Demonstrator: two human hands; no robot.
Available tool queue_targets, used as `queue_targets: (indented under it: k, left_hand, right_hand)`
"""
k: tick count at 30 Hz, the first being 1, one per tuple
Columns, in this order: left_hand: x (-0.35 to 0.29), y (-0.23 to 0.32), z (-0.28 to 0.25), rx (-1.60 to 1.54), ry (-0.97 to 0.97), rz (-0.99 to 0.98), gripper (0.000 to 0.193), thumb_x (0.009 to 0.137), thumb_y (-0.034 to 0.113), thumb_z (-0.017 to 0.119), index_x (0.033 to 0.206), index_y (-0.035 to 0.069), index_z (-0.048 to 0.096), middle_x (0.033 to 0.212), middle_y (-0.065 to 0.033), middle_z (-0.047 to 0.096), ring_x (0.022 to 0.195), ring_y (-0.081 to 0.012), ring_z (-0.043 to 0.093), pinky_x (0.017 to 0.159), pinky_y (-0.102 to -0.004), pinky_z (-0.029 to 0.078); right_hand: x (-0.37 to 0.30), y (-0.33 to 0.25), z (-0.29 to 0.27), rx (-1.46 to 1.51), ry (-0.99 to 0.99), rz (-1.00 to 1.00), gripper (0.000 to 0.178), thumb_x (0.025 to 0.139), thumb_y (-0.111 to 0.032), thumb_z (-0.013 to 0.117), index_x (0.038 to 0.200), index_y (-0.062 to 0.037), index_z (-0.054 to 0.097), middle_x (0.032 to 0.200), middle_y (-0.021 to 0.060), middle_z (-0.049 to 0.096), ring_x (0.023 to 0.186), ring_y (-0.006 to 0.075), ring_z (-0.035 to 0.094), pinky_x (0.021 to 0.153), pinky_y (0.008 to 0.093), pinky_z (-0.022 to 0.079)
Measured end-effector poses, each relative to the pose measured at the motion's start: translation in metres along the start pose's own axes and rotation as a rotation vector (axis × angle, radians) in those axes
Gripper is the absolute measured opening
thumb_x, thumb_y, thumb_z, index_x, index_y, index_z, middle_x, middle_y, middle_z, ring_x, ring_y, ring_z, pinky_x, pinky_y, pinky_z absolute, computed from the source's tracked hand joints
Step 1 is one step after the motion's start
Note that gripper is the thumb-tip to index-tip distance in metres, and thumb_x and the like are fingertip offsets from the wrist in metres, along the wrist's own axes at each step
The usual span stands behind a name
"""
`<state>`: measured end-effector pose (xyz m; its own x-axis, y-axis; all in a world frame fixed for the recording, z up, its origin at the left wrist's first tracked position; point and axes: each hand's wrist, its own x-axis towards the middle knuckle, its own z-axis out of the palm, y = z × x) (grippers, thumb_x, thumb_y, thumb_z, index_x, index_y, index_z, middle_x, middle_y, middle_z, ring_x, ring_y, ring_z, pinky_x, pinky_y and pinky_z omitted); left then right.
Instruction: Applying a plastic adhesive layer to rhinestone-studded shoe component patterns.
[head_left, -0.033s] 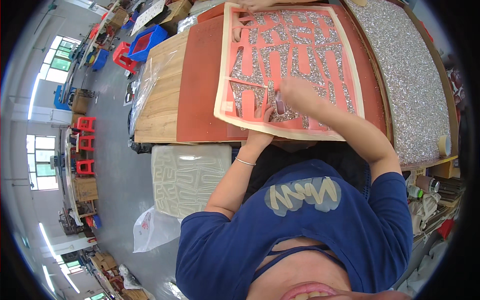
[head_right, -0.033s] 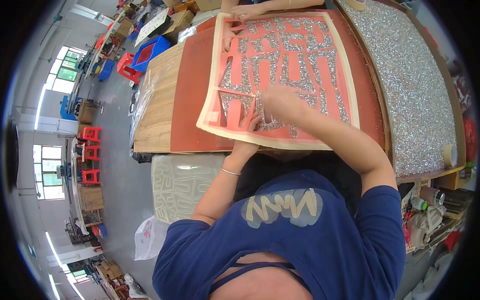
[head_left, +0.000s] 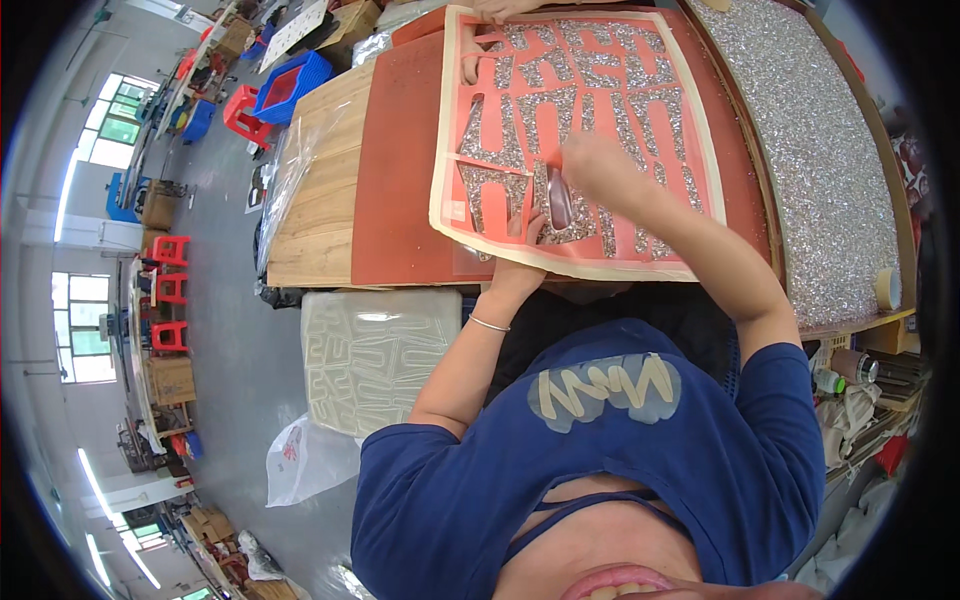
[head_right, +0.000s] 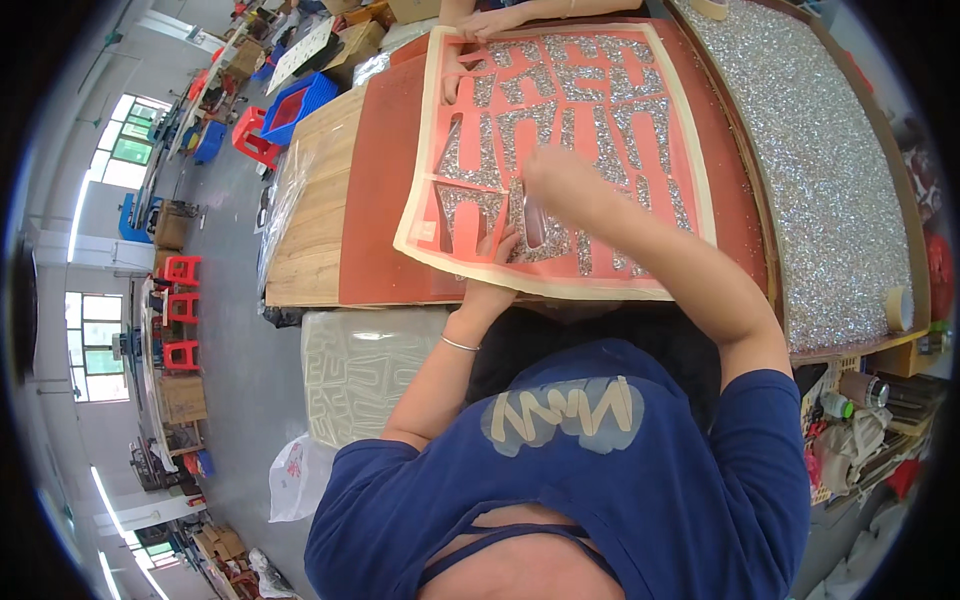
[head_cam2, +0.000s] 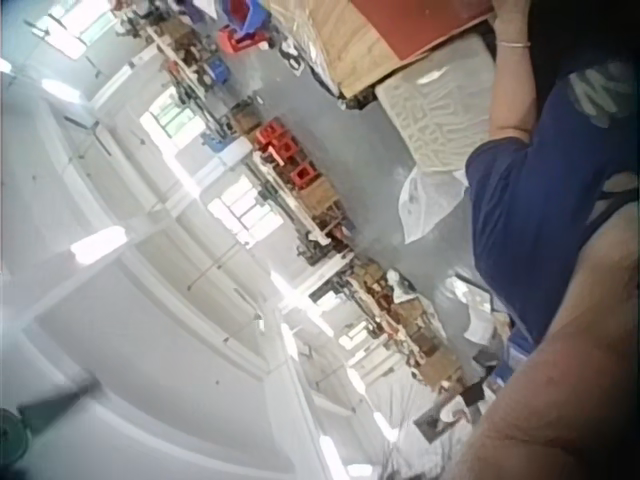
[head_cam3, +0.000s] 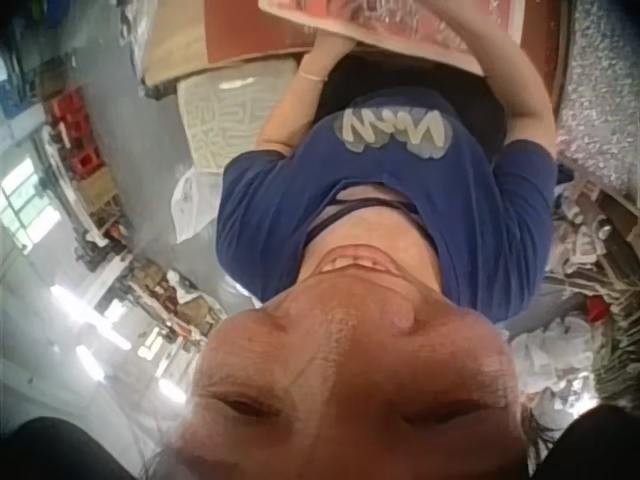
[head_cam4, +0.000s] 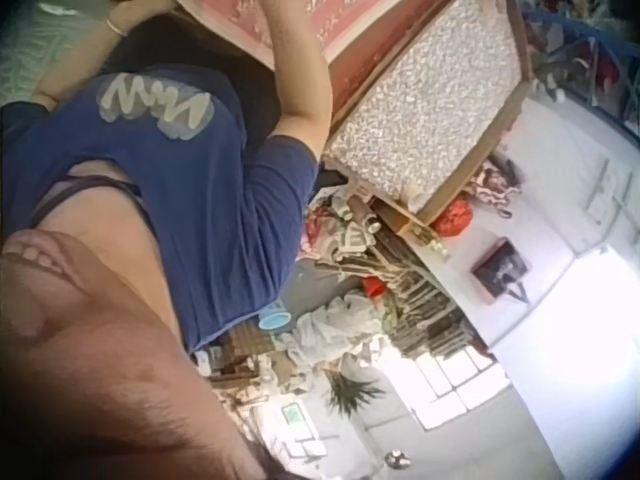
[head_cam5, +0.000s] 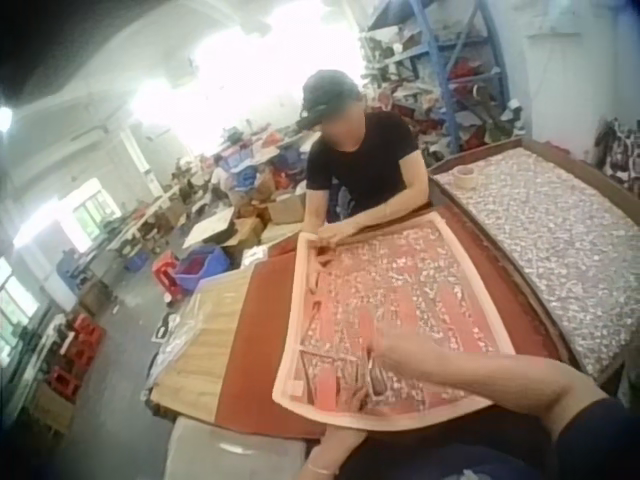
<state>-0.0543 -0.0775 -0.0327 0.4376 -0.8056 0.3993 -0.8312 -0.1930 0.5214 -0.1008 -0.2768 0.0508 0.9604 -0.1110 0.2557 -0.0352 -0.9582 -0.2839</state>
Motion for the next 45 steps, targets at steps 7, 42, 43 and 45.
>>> queue_targets:
  k: [7,42,43,45]
  left_hand:
    - [0.004,0.002,0.011,0.181,0.018,0.025,0.037,0.076,0.009,0.055,0.110,-0.004,0.049,0.110,-0.0185,0.047,0.100,-0.0345,0.050,0.084,-0.0458,0.042]
    - [0.027,0.061,0.017,-0.475,-0.057,-0.293,0.021,0.082,0.001,0.048,0.100,-0.005,0.055,0.106,-0.0214,0.056,0.101,-0.0336,0.053,0.088,-0.0380,0.041]
    - [0.025,0.062,0.020,-0.371,0.013,-0.164,0.023,0.081,0.000,0.048,0.103,-0.006,0.053,0.105,-0.0217,0.056,0.099,-0.0333,0.054,0.088,-0.0378,0.041]
    - [0.018,0.065,0.027,-0.331,0.022,-0.168,0.028,0.081,0.000,0.049,0.107,-0.008,0.049,0.107,-0.0244,0.054,0.100,-0.0340,0.054,0.089,-0.0387,0.040]
  right_hand:
    - [0.058,0.004,-0.156,-0.105,0.751,0.119,0.006,0.079,-0.009,0.055,0.081,-0.0039,0.056,0.070,0.0109,0.054,0.063,0.0229,0.056,0.056,0.0343,0.046]
    - [-0.134,-0.026,0.024,-0.007,0.137,-0.116,0.049,0.076,-0.031,0.058,0.104,0.0093,0.051,0.113,0.0236,0.052,0.104,0.0329,0.050,0.088,0.0416,0.040]
    - [-0.132,-0.027,0.031,-0.029,0.131,-0.089,0.042,0.076,-0.024,0.056,0.102,0.0090,0.053,0.113,0.0233,0.052,0.105,0.0318,0.050,0.088,0.0407,0.039]
    - [-0.134,-0.027,0.038,-0.038,0.234,-0.086,0.032,0.072,-0.014,0.051,0.095,0.0080,0.056,0.105,0.0209,0.056,0.099,0.0293,0.053,0.084,0.0389,0.041]
